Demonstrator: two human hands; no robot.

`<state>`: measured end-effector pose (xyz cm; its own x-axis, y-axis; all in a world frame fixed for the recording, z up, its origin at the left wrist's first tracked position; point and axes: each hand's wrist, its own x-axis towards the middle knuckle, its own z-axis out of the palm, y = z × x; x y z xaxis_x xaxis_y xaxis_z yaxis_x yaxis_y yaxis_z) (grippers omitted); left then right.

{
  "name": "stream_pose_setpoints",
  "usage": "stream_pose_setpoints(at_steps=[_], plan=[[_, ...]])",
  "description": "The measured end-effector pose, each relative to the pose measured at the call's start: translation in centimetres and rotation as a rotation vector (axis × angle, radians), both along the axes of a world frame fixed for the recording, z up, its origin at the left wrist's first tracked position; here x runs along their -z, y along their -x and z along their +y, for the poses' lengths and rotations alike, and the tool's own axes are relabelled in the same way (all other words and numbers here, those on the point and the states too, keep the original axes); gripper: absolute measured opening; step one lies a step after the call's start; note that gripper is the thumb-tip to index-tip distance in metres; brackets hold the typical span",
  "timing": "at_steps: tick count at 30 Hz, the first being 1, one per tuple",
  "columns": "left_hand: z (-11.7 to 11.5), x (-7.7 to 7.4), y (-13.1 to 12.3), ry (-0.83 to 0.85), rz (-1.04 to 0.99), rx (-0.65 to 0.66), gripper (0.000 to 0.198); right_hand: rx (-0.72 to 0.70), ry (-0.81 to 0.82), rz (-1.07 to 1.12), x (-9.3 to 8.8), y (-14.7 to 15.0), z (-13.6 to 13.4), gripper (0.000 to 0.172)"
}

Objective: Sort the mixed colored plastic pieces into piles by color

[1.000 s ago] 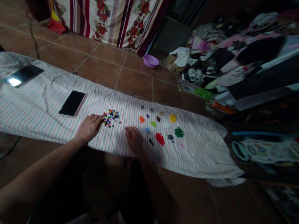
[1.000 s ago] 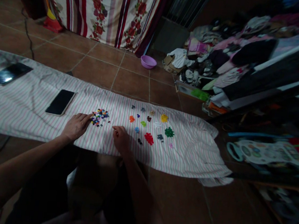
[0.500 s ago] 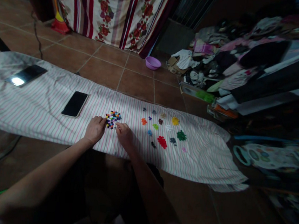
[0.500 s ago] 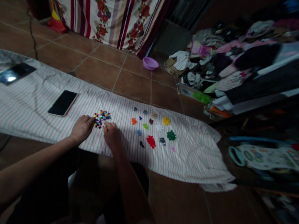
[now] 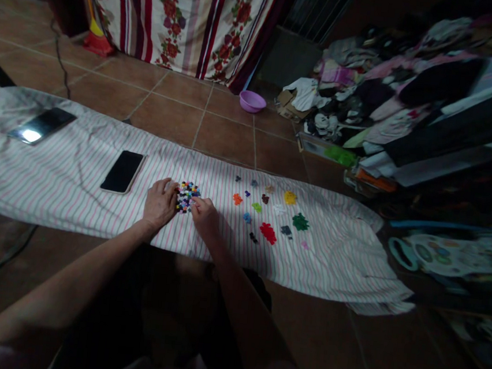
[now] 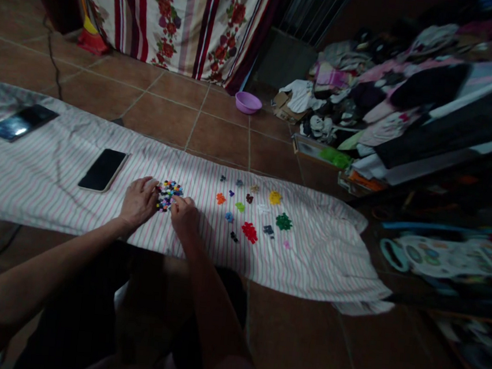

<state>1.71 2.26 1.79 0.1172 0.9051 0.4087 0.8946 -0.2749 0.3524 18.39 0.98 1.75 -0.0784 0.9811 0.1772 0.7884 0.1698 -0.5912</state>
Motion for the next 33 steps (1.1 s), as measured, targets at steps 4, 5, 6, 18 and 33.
stream_pose_setpoints(at_steps=[4, 5, 6, 18, 33], plan=[[0.0, 0.7, -0.2, 0.016, 0.087, 0.057, 0.047, -0.013, 0.005, -0.068, -0.1, 0.5, 0.5, 0.029], [0.0, 1.0, -0.3, 0.034, 0.105, 0.087, 0.048, -0.006, 0.009, -0.075, -0.1, 0.5, 0.5, 0.029], [0.0, 1.1, -0.3, 0.052, 0.122, 0.116, 0.049, 0.001, 0.013, -0.079, -0.1, 0.5, 0.6, 0.029], [-0.2, 1.2, -0.3, 0.101, 0.133, 0.258, 0.049, -0.03, -0.034, -0.009, 0.3, 0.5, 0.8, 0.023], [-0.2, 0.7, -0.4, 0.064, 0.144, 0.258, 0.05, 0.098, 0.03, 0.306, 0.8, -0.7, -0.8, 0.021]])
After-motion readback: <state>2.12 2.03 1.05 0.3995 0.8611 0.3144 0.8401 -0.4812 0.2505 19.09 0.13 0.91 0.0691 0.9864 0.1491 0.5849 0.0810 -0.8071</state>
